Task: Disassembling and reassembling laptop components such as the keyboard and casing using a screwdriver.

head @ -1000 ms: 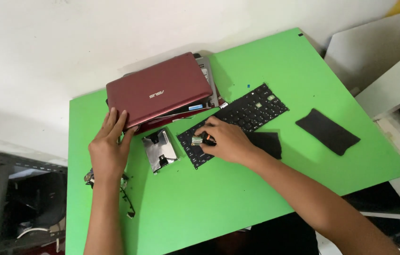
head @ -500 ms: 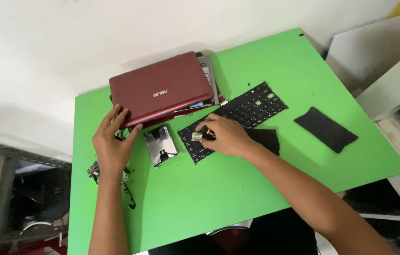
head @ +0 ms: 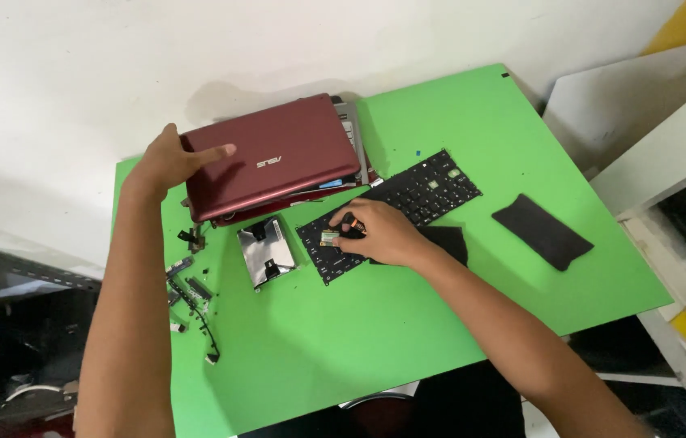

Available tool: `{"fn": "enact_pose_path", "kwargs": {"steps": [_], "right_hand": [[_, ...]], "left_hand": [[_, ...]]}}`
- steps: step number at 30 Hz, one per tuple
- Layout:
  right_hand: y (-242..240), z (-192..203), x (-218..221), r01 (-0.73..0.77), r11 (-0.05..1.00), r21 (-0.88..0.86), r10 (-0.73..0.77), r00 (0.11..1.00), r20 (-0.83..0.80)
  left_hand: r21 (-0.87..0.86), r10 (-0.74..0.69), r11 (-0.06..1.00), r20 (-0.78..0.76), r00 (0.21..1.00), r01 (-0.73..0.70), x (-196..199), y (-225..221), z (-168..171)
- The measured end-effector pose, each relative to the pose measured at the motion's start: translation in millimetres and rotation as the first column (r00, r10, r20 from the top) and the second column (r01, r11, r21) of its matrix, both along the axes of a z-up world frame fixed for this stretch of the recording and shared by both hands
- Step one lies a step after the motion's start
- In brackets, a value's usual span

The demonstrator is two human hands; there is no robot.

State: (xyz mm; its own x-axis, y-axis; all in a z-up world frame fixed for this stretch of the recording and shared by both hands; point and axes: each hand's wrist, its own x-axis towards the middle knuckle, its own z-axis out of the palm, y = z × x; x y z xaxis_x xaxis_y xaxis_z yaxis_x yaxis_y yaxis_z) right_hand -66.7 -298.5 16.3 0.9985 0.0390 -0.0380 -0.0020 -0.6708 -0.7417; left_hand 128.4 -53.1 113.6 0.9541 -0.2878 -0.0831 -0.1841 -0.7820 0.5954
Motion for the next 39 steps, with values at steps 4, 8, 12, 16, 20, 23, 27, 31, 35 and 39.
{"fn": "enact_pose_path", "kwargs": {"steps": [4,8,12,16,20,23,27,31,35,39], "right_hand": [[-4.0,-4.2,2.6,-0.003,1.0,-0.01,0.003,1.0,0.005],[-3.7,-5.8,3.0,-0.004,1.0,0.001,0.004,0.999,0.038],[-4.6,-6.5,4.8,0.009,0.999,0.036,-0.01,0.999,0.048],[-6.4,-10.1,5.1,0.01,0.998,0.066,-0.015,0.998,0.064],[-14.1,-19.5,9.2,0.086,0.944,0.319,-0.13,0.984,0.12],[-26.8,-1.6,9.7,0.252,0.823,0.509,-0.303,0.953,0.018],[-34.5,19.4,0.7,0.311,0.442,0.841,-0.377,0.916,-0.14],[-34.1,2.0,3.6,0.311,0.515,0.799,-0.251,0.946,-0.206],[-40.4,-17.4,6.1,0.262,0.589,0.764,-0.189,0.964,-0.185],[-42.3,-21.1,7.6,0.347,0.644,0.682,-0.223,0.938,-0.266]], "left_hand": [[0.045,0.013,0.999,0.033,0.999,-0.015,51.5,0.7,-37.5],[-0.268,0.093,0.962,0.127,0.987,-0.056,79.9,7.4,-66.5],[-0.55,0.183,0.831,0.133,0.974,-0.081,71.3,2.5,-65.5],[-0.677,0.236,0.718,0.013,0.972,-0.165,71.1,8.7,-63.2],[-0.705,0.268,0.673,-0.047,0.962,-0.222,62.0,28.9,-54.2],[-0.739,0.274,0.624,-0.101,0.957,-0.256,20.0,41.1,-40.4],[-0.76,0.214,0.618,-0.086,0.973,-0.203,3.3,72.1,-91.9],[-0.726,0.164,0.662,-0.103,0.981,-0.187,-98.8,34.6,-60.5],[-0.717,0.153,0.67,-0.122,0.981,-0.193,-131.7,27.1,-59.8],[-0.584,0.186,0.808,0.121,0.975,-0.081,-138.1,31.9,-82.3]]}}
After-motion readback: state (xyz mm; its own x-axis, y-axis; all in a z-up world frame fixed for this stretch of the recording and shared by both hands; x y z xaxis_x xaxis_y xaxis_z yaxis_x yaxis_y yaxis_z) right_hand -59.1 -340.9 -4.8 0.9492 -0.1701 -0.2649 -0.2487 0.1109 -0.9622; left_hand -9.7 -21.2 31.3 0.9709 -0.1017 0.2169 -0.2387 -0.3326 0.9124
